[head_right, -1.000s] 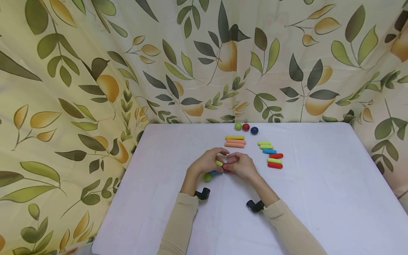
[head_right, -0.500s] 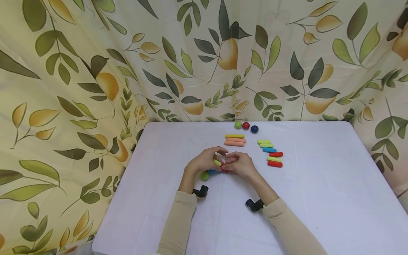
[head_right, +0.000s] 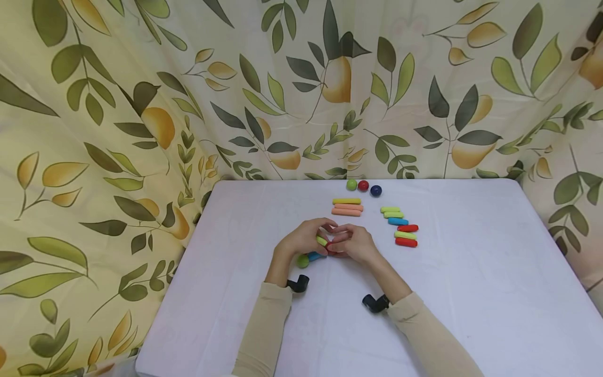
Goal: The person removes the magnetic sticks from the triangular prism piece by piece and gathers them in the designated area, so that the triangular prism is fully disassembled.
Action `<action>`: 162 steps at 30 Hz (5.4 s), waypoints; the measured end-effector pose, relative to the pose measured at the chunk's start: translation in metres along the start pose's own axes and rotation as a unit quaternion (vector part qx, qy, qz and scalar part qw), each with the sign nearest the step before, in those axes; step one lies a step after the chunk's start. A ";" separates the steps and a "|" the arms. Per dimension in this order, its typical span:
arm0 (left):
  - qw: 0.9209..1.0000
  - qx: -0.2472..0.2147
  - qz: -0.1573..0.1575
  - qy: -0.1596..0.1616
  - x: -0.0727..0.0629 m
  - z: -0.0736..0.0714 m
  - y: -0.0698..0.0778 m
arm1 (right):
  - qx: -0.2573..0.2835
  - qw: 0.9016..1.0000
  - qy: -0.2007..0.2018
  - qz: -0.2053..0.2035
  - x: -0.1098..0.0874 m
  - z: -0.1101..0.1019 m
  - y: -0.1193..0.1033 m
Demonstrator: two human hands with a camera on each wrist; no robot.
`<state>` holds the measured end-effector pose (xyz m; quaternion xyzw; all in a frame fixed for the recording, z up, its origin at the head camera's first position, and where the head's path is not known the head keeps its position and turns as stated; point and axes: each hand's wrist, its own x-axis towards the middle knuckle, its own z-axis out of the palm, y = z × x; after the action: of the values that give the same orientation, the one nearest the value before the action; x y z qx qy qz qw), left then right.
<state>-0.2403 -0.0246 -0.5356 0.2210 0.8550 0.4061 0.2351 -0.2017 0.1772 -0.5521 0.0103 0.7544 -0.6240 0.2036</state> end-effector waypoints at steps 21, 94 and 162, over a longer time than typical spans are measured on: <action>1.000 0.020 -0.015 0.001 -0.006 -0.009 -0.008 | -0.040 0.997 0.052 0.030 0.000 -0.011 -0.004; 0.992 -0.098 0.011 0.082 -0.022 -0.035 -0.013 | -0.151 0.943 0.294 -0.040 0.039 -0.132 -0.065; 0.973 -0.071 -0.102 0.196 -0.012 -0.029 -0.033 | 0.002 0.997 0.069 0.022 0.026 0.028 0.000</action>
<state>-0.2538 -0.0675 -0.5427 0.0319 0.8716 0.4748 0.1177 -0.2175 0.1439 -0.5640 0.0707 0.7649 -0.6187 0.1648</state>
